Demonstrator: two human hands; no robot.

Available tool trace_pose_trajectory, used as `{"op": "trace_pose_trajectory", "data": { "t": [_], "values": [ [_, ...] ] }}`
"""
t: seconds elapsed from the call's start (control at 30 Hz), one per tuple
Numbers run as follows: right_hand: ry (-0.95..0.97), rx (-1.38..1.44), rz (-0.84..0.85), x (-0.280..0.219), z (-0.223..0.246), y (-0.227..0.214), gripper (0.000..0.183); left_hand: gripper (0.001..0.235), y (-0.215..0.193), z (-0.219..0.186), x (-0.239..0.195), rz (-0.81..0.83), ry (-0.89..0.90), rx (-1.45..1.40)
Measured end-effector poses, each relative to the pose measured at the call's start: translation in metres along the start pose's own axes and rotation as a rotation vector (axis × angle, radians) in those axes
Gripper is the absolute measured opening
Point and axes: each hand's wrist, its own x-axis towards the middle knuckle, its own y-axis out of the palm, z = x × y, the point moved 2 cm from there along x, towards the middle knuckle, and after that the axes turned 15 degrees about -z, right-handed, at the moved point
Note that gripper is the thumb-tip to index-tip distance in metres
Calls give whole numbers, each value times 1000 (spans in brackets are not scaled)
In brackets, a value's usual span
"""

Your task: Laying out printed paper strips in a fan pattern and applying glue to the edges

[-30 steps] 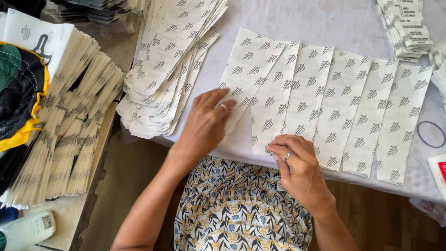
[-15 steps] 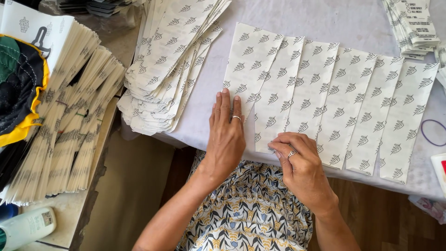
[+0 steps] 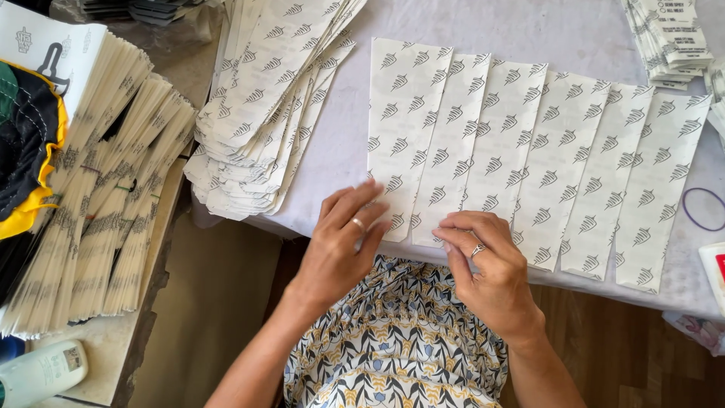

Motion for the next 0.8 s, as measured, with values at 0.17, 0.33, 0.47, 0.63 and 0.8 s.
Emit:
{"op": "trace_pose_trajectory", "data": {
  "t": [0.17,0.33,0.47,0.63,0.8],
  "values": [
    [-58,17,35,7,12,26,13,22,-14,10,-9,60,19,-14],
    [-138,-21,48,3,10,44,12,11,-17,9,-4,54,36,-46],
    [-110,-5,37,4,9,44,5,7,-16,11,-5,43,-13,-92],
    [-53,-3,34,7,6,47,3,5,-10,7,-5,13,-139,-100],
    [63,-12,-4,4,-1,51,7,8,2,7,-11,-71,-314,-43]
  ]
}}
